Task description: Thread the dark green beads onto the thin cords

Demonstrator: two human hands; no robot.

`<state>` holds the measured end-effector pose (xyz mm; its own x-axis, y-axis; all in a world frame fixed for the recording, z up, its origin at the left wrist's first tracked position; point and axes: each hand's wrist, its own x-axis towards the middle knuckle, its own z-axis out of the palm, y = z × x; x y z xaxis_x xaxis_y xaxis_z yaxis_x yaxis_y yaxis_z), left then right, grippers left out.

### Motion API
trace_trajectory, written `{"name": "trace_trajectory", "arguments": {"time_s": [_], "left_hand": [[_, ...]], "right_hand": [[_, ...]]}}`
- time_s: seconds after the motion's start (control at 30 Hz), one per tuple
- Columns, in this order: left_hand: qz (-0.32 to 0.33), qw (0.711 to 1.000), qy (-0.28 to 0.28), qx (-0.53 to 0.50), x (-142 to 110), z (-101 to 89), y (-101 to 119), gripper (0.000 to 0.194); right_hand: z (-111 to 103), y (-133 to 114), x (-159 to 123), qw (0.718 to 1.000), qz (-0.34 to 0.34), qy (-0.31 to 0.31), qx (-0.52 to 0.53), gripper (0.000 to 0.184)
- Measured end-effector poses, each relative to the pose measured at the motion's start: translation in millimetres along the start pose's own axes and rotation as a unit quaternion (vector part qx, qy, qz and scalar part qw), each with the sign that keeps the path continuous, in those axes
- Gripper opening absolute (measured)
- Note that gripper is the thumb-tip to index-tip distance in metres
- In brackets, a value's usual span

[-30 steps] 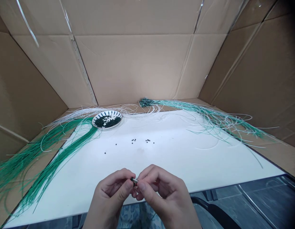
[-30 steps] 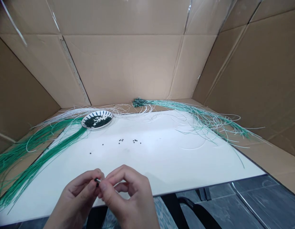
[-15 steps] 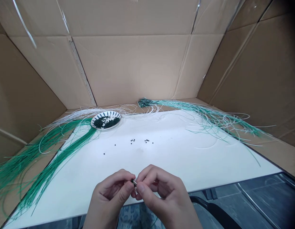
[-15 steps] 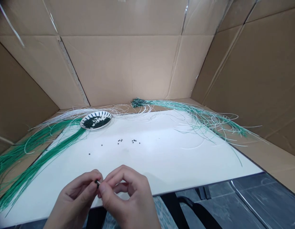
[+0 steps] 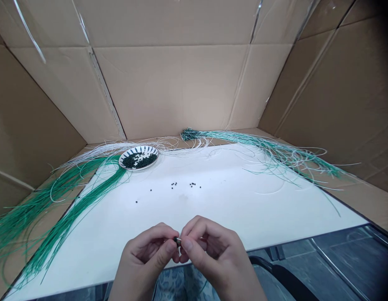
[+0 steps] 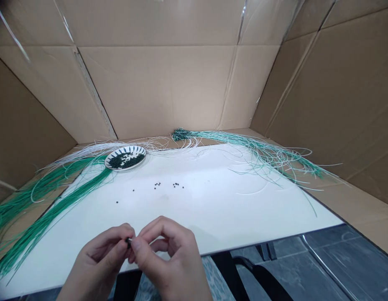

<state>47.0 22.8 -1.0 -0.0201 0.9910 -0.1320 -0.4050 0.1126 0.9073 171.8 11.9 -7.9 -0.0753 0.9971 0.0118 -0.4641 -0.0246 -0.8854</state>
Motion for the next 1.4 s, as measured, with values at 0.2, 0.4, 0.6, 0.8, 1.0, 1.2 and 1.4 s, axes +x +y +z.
{"name": "trace_trajectory", "arguments": {"time_s": [0.2,0.4,0.6,0.8,1.0,1.2,1.4], "left_hand": [[-0.043,0.999,-0.006,-0.012,0.2,-0.3,1.6,0.036],[-0.055,0.998,-0.015,-0.006,0.4,-2.2,1.1,0.038],[-0.044,0.999,-0.013,-0.008,1.2,-1.5,0.6,0.035],[-0.039,0.999,0.000,0.000,0.2,0.0,0.8,0.036],[-0.028,1.000,-0.007,0.007,-0.1,-1.0,-0.2,0.033],[-0.021,1.000,0.003,0.007,-0.2,-2.1,-1.8,0.033],[-0.022,1.000,0.001,0.007,0.8,-2.9,-2.9,0.035]], "right_hand": [[-3.1,0.4,0.8,1.000,0.008,-0.017,0.025,0.028],[-4.7,1.7,2.0,0.998,0.024,-0.027,0.046,0.028],[-4.6,0.2,1.4,0.998,0.026,-0.027,0.046,0.028],[-4.7,0.6,2.0,0.999,0.018,-0.031,0.041,0.029],[-4.5,0.5,2.0,0.999,0.014,-0.031,0.041,0.027],[-3.1,1.9,2.9,0.999,0.002,-0.020,0.032,0.030],[-2.5,3.5,3.5,0.999,-0.001,-0.021,0.046,0.030]]}}
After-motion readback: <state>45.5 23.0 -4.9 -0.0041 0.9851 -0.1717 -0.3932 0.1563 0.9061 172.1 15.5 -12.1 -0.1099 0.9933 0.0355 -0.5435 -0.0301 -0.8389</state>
